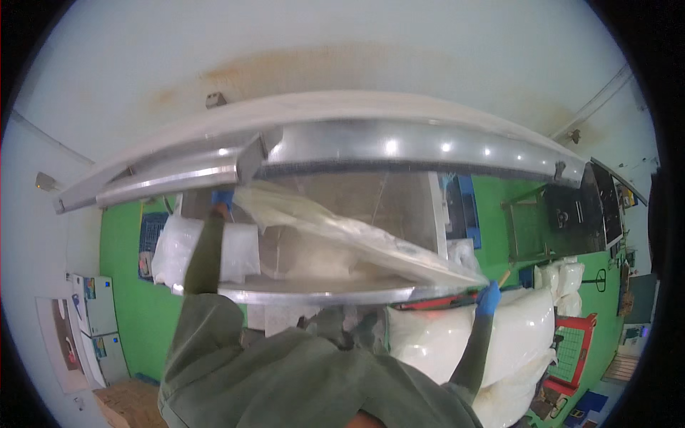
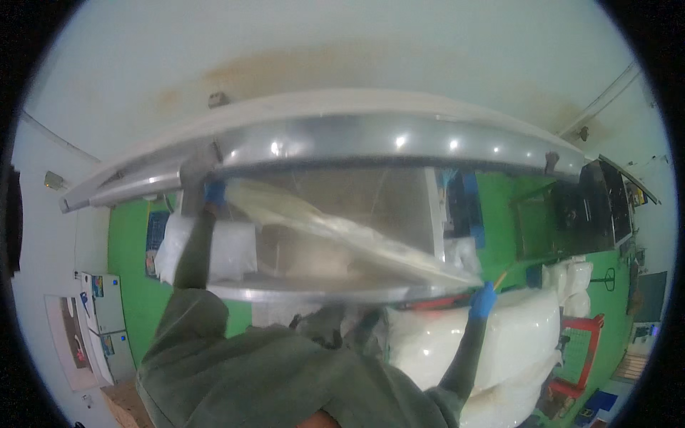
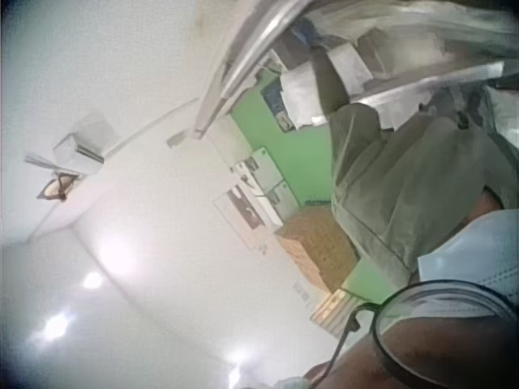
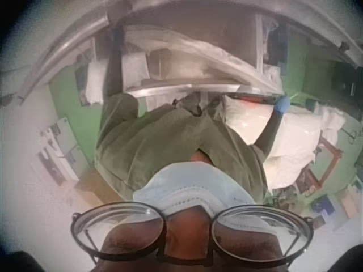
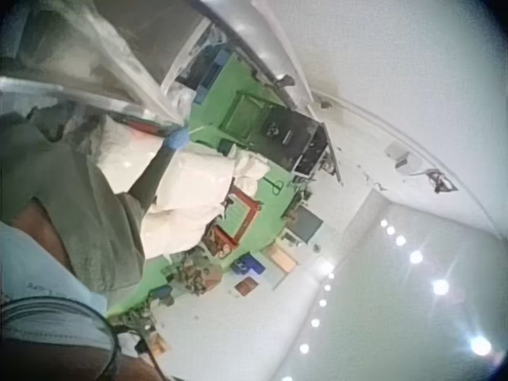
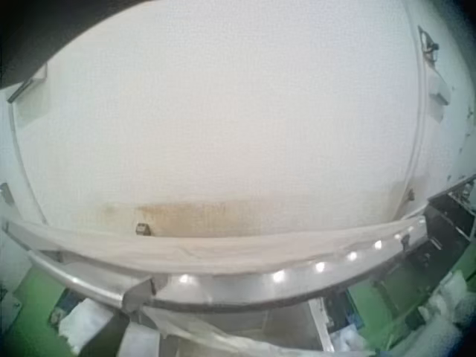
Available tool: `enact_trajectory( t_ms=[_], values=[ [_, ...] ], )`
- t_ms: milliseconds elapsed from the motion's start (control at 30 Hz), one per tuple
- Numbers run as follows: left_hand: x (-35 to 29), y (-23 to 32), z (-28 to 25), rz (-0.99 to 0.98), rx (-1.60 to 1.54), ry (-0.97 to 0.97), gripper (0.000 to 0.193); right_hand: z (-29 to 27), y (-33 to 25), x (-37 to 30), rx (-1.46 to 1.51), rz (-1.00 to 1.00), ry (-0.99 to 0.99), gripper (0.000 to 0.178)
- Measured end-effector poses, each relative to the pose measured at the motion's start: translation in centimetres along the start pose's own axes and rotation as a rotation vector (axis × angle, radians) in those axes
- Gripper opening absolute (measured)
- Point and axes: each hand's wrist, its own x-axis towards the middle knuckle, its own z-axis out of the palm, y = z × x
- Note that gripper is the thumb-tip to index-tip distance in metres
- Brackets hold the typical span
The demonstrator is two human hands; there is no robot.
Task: Dumping the contents of large white sacks into an industrial ribbon mixer.
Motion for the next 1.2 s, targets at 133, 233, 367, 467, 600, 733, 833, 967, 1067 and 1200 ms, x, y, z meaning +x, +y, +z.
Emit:
enact_trajectory(
  t_ms=[133,233,367,467,600,733,833,967,1067,1200],
  values=[
    [2.9,-3.7,3.5,0.119,0.026,1.127,0.034,0.2,0.9,3.9,-0.145,-0.039,-0.087,0.029],
    [3.3,-1.0,0.5,0.075,0.029,0.357,0.039,-7.4,6.4,9.9,-0.512,-0.232,-0.072,0.021],
    [2.3,-4.3,-0.6,-0.063,-0.054,0.137,0.04,-1.9,4.9,9.9,-0.962,-0.787,-0.082,0.016],
    [6.2,-5.0,-3.0,-0.075,-0.134,0.085,0.039,-8.0,11.1,13.2,-1.017,-0.613,-0.05,0.019],
    [-18.7,-15.2,5.8,-0.176,-0.213,0.161,0.037,-0.2,0.4,5.2,-0.804,-0.485,-0.006,0.02],
    [11.7,-8.6,-9.1,-0.288,-0.309,0.215,0.036,0.2,2.1,10.6,-1.319,-0.83,-0.047,0.023],
    [10.2,-6.7,-5.0,-0.288,-0.374,0.159,0.035,-6.1,7.9,12.8,-1.173,-0.696,0.0,0.022],
    [9.1,-6.8,-8.6,-0.384,-0.474,0.246,0.034,-0.4,3.5,12.2,-0.976,-0.715,0.021,0.026],
    [7.7,-4.4,-7.8,-0.445,-0.542,0.239,0.033,-0.1,0.2,8.9,-1.286,-0.773,-0.037,0.029],
    [8.3,-3.7,-7.5,-0.473,-0.615,0.181,0.032,-2.8,1.9,6.6,-0.972,-0.594,0.02,0.023]
  ],
)
